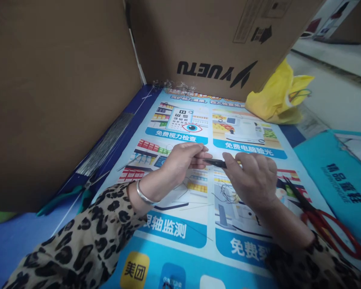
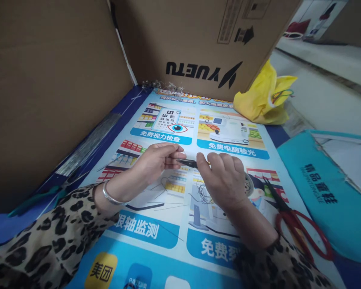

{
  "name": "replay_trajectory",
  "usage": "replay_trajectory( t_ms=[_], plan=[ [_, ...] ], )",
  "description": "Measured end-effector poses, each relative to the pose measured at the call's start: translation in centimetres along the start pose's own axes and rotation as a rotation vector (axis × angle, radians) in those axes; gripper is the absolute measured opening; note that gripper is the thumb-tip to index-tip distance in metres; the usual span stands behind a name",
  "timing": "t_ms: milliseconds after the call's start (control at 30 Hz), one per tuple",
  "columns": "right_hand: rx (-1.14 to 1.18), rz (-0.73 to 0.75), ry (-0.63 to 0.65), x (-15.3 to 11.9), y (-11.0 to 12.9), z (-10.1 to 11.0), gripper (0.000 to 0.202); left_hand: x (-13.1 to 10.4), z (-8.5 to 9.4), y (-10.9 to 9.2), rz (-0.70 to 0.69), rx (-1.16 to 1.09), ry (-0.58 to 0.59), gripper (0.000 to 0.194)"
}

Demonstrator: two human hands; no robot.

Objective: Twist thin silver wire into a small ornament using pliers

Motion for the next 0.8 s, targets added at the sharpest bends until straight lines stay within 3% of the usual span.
replay_trajectory(
  t_ms=[367, 800],
  plan=[
    [0.021, 0.035, 0.072, 0.56, 0.11, -0.27, 0.014, 0.04, -0.06, -0.09, -0.056, 0.032, 0.019, 0.019],
    [-0.016, -0.003, 0.055, 0.49, 0.08, 0.05, 0.013, -0.04, 0.22, -0.28, -0.03, 0.093, -0.043, 0.017]
  ],
)
Point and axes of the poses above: each hand's wrist, its own x-axis towards the middle knuckle, its own z-axis out of the back of the hand, y = z × x, the point moved 7 cm from there along x, towards the middle knuckle, and after that the axes turned 3 degrees about y, right-handed, at the moved point
